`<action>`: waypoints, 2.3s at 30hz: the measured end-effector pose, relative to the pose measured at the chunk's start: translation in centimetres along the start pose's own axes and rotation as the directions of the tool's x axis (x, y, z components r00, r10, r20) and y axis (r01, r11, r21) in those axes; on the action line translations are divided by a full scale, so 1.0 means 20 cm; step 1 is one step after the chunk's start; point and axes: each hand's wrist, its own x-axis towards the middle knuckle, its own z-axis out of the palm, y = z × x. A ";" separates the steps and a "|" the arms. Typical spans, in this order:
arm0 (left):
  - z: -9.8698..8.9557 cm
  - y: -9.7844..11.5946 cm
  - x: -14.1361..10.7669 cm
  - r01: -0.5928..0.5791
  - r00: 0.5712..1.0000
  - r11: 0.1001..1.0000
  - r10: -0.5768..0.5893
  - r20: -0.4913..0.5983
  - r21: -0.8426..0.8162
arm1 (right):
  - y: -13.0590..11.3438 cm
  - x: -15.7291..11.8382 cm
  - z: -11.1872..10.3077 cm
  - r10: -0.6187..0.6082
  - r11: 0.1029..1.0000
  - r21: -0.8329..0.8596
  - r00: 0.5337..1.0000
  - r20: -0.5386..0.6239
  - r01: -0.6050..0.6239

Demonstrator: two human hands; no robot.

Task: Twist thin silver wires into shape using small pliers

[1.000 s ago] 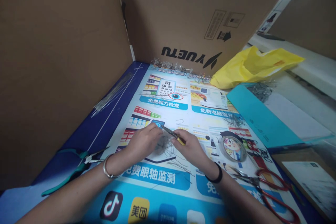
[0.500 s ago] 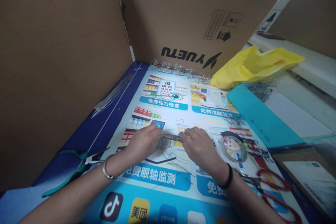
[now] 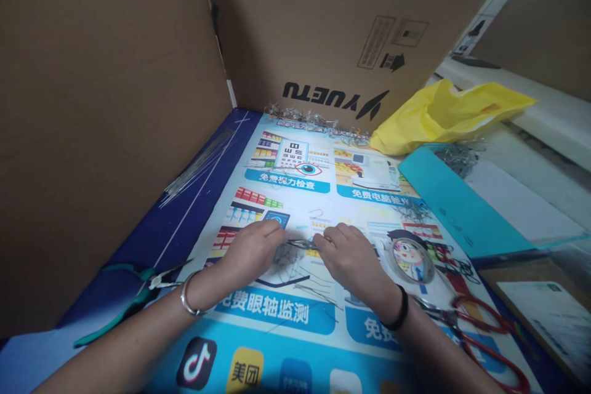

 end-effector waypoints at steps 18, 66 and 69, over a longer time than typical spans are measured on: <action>0.00 -0.02 0.00 -0.149 0.987 0.987 0.145 -0.064 -0.058 | 0.01 0.00 0.00 0.044 0.992 0.118 0.998 0.053 -0.050; -0.08 -0.05 0.02 -0.393 0.919 0.835 0.352 -0.175 -0.384 | 0.09 -0.02 0.06 -0.169 0.781 0.621 0.979 0.114 0.063; -0.09 -0.05 0.03 -0.339 0.940 0.780 0.303 -0.156 -0.526 | 0.08 -0.01 0.04 -0.180 0.722 0.689 0.977 0.115 0.052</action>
